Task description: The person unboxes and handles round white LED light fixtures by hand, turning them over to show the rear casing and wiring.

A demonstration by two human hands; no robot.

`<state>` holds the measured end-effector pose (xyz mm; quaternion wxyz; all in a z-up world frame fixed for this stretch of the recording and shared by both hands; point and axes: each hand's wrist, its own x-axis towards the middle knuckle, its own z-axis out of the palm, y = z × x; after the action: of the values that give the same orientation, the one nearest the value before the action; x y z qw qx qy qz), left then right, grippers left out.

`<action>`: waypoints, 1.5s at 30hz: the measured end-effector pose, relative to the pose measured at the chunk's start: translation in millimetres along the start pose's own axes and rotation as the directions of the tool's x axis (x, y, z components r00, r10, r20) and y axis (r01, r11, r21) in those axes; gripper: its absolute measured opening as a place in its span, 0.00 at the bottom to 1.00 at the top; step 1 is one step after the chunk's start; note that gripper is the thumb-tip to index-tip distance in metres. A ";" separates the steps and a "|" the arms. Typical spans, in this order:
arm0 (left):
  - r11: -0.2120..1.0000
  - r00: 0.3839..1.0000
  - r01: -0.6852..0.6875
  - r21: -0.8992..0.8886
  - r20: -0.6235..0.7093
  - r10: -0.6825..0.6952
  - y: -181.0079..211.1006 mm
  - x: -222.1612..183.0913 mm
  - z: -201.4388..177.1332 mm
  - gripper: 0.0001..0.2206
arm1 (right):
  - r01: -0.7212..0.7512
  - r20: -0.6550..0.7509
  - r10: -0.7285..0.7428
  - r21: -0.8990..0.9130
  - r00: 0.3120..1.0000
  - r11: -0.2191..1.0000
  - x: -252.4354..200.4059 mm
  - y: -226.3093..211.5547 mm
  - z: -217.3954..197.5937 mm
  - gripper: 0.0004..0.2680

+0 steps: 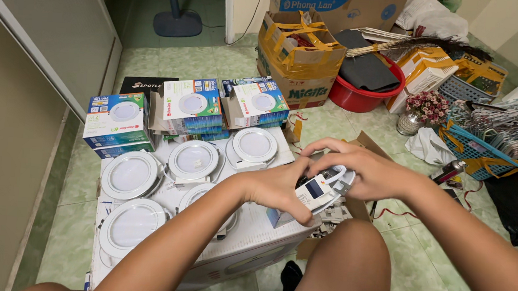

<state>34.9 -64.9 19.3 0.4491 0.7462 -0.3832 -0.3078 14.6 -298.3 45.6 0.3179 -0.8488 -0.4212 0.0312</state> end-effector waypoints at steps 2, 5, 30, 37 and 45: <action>1.000 1.000 0.001 -0.008 0.003 -0.001 4.1 -5.2 2.0 0.43 | -0.011 0.029 0.011 0.032 1.000 0.999 2.4 -2.7 -4.4 0.16; 1.000 1.000 -0.025 -0.011 -0.003 0.025 0.2 -6.4 3.2 0.44 | -0.003 0.047 -0.001 0.074 0.999 0.997 6.9 -3.9 -4.8 0.15; 0.979 0.869 -0.067 0.193 -0.471 0.153 -22.5 -12.6 29.2 0.30 | -0.268 0.127 0.252 0.124 0.959 0.956 -6.0 32.2 -11.6 0.15; 0.918 0.762 -0.053 0.393 -0.578 0.292 -37.4 -24.0 46.6 0.28 | -0.391 0.092 0.381 0.170 0.920 0.904 -14.9 43.0 -4.0 0.17; 0.945 0.801 0.113 0.308 -0.591 0.097 -43.7 -22.4 44.1 0.29 | -0.370 0.079 0.368 0.019 0.927 0.929 1.9 12.8 -1.2 0.14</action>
<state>0.8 -51.9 -35.7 0.4151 0.8705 -0.2642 0.0097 25.2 -303.2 39.7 0.3048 -0.9057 -0.2651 0.1288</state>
